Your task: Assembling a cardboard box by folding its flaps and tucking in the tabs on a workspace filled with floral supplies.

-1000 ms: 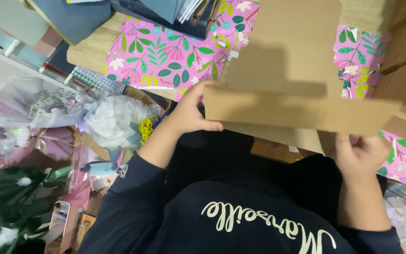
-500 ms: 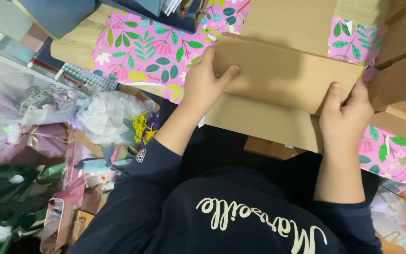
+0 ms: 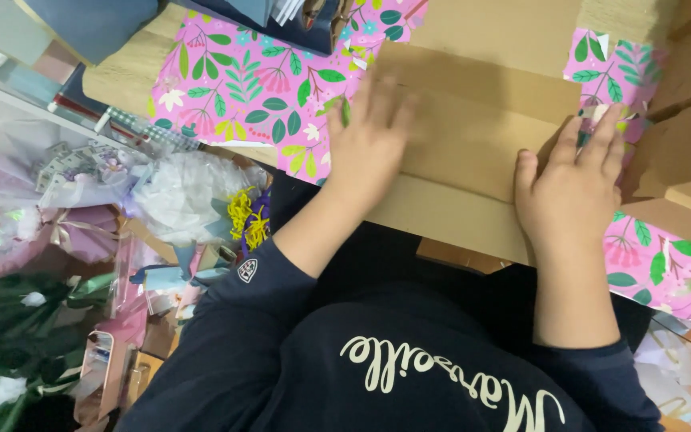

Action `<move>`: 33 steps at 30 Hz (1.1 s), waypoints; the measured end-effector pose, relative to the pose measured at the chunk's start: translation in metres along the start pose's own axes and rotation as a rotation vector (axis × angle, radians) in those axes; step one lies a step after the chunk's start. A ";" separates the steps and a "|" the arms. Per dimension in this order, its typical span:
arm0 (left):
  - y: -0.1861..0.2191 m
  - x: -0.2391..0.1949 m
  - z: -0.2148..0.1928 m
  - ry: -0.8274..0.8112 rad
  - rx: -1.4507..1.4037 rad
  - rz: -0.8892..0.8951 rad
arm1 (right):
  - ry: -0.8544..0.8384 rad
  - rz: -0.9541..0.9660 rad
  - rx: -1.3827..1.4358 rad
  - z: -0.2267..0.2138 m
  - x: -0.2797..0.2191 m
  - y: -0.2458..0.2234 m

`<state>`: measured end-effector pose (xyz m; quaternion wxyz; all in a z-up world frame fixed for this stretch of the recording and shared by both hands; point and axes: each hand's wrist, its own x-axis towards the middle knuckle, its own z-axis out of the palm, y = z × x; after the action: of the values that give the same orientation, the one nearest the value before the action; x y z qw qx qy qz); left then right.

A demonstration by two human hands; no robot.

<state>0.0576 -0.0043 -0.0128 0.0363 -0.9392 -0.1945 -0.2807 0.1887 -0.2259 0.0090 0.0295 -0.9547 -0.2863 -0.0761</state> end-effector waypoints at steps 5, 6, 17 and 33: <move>0.022 -0.012 0.020 -0.072 0.060 0.083 | -0.266 -0.169 0.060 -0.047 -0.013 -0.044; 0.026 -0.012 0.015 0.010 0.078 0.078 | -0.370 -0.289 0.054 -0.055 -0.017 -0.054; 0.021 0.011 -0.034 -0.703 -0.077 -0.055 | -0.607 -0.297 0.094 -0.056 -0.035 -0.043; 0.043 -0.034 -0.031 -0.534 -0.251 0.403 | -0.361 -0.423 0.156 -0.023 -0.054 -0.026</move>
<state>0.0324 -0.0614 -0.0028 -0.0767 -0.9961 0.0281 -0.0342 0.1264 -0.2357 0.0234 0.0349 -0.8667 -0.4846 0.1130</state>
